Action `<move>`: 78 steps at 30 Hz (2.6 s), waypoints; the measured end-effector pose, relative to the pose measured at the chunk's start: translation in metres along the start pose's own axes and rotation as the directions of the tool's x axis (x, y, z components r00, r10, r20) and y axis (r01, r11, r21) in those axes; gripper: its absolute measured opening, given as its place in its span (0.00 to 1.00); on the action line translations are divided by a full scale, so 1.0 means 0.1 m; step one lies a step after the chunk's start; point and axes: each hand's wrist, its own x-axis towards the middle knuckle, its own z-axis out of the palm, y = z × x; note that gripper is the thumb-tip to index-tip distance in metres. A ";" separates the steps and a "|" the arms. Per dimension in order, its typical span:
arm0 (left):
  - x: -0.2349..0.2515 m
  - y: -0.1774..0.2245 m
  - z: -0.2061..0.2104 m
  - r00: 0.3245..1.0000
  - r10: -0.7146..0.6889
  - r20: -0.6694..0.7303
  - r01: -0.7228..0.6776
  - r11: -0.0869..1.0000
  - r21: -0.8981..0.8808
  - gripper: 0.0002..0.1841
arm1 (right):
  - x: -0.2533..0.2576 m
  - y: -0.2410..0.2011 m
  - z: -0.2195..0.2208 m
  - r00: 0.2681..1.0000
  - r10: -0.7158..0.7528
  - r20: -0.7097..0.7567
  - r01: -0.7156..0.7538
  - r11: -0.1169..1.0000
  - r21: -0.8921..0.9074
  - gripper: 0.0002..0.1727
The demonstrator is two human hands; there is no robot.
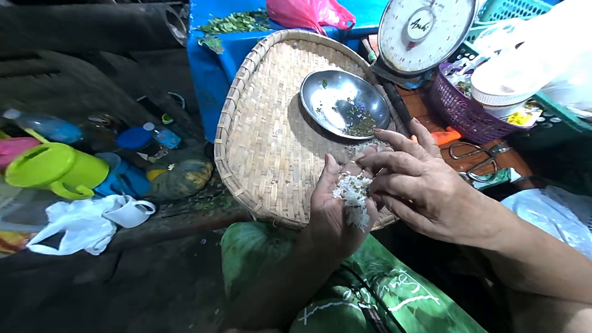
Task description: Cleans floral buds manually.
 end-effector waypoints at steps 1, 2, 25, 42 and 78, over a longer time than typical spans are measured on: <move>0.00 0.00 -0.01 1.000 -0.001 0.007 0.001 1.000 0.008 0.35 | 0.00 -0.01 0.02 1.000 0.004 0.008 -0.004 1.000 -0.011 0.14; 0.00 0.00 -0.01 1.000 -0.004 0.013 0.003 1.000 0.015 0.36 | 0.00 -0.01 0.04 1.000 0.008 0.016 -0.008 1.000 -0.019 0.14; 0.02 0.00 0.01 1.000 -0.003 -0.008 0.003 1.000 0.007 0.35 | 0.02 0.03 0.12 0.998 0.006 -0.057 -0.004 0.999 0.037 0.12; 0.07 -0.01 0.02 0.999 0.009 -0.031 -0.009 1.000 0.006 0.36 | 0.01 0.06 0.07 0.999 0.007 -0.051 -0.004 0.999 0.047 0.15; 0.01 -0.01 0.01 0.999 0.040 -0.002 -0.039 0.999 0.029 0.35 | 0.00 0.07 0.18 0.995 0.004 -0.096 0.005 0.995 0.095 0.13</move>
